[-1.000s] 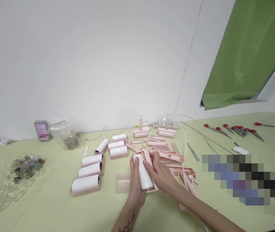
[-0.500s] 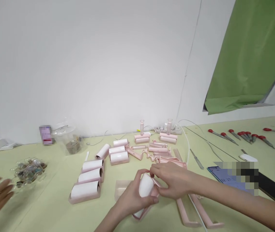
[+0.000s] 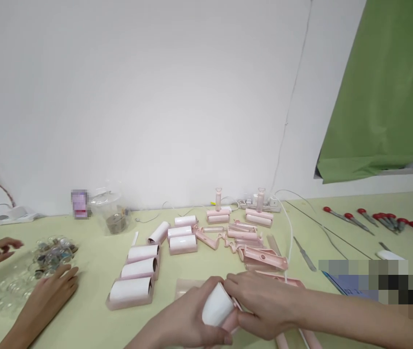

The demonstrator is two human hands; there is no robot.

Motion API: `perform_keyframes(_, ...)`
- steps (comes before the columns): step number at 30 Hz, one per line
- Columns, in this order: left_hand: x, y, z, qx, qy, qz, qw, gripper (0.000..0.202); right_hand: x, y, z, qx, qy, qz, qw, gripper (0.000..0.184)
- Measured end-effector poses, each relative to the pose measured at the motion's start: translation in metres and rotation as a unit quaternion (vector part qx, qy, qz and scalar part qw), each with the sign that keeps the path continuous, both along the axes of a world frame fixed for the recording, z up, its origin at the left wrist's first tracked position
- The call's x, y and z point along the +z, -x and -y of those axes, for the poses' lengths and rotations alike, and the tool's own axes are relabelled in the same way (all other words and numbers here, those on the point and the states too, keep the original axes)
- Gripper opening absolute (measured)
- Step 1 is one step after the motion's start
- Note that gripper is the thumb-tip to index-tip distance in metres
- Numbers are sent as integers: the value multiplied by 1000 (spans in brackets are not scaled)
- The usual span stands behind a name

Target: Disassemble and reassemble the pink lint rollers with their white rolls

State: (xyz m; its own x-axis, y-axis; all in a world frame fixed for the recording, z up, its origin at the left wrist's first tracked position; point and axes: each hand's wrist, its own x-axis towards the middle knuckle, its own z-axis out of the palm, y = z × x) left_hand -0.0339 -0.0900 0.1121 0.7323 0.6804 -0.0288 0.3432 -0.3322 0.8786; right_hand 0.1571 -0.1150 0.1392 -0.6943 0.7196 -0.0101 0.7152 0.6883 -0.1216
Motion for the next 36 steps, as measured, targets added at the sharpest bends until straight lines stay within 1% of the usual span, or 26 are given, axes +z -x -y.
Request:
perform_keyframes(2, 3, 1, 2, -4, -11, 9, 1000, 48, 0, 1, 2, -3, 4, -6, 1000, 19)
perform_keyframes(5, 6, 3, 4, -23, -24, 26, 999, 36, -2, 1, 4, -5, 9, -33, 999, 16)
perform_keyframes(7, 7, 6, 5, -23, -41, 24, 999, 35, -1, -2, 5, -9, 16, -50, 999, 11)
perform_keyframes(9, 5, 9, 5, -4, -55, -10, 998, 46, 4, -7, 5, -34, 30, -59, 997, 16)
perform_keyframes(11, 3, 11, 4, 31, -54, -55, 997, 65, 10, -13, 5, -70, 52, -65, 994, 29)
perform_keyframes(12, 2, 12, 4, 43, -51, -66, 996, 68, 13, -16, 6, -84, 67, -71, 992, 33)
perform_keyframes(13, 0, 11, 4, 52, -49, -67, 995, 65, 14, -18, 6, -91, 82, -79, 989, 35)
perform_keyframes(15, -3, 8, 4, 56, -48, -44, 996, 47, 13, -21, 7, -98, 102, -105, 984, 30)
perform_keyframes(16, -4, 6, 5, 57, -48, -30, 997, 38, 10, -22, 8, -106, 105, -124, 981, 27)
perform_keyframes(17, -7, 4, 4, 57, -45, -19, 997, 33, 6, -22, 9, -118, 105, -148, 976, 26)
perform_keyframes(18, -9, 1, 4, 55, -40, -13, 998, 32, 0, -23, 10, -131, 107, -176, 970, 26)
perform_keyframes(20, -14, -6, 5, 48, -32, -8, 998, 32, -13, -22, 12, -155, 127, -243, 949, 27)
perform_keyframes(22, -18, -13, 6, 59, -34, -6, 998, 32, -26, -21, 12, -157, 168, -320, 919, 30)
perform_keyframes(25, -20, -19, 9, 83, -36, 9, 996, 49, -43, -14, 9, -152, 226, -444, 853, 43)
perform_keyframes(27, -20, -12, 6, 67, -41, 17, 997, 64, -49, -10, 5, -177, 236, -511, 807, 47)
perform_keyframes(29, -22, 5, -1, 54, -81, 8, 995, 73, -49, -8, 0, -231, 221, -555, 768, 48)
perform_keyframes(30, -26, 17, -5, 61, -105, -5, 993, 75, -47, -9, -2, -254, 209, -570, 753, 49)
perform_keyframes(31, -30, 28, -11, 73, -121, -24, 990, 77, -45, -11, -5, -270, 195, -583, 741, 49)
perform_keyframes(32, -37, 38, -16, 93, -113, -45, 988, 80, -42, -14, -8, -277, 179, -595, 733, 49)
perform_keyframes(33, -45, 46, -21, 111, -84, -62, 988, 83, -40, -17, -12, -274, 163, -606, 729, 49)
perform_keyframes(34, -53, 49, -25, 120, -50, -64, 989, 85, -38, -19, -16, -268, 149, -614, 727, 49)
perform_keyframes(36, -71, 45, -31, 121, -6, -17, 992, 79, -37, -20, -24, -255, 125, -617, 734, 48)
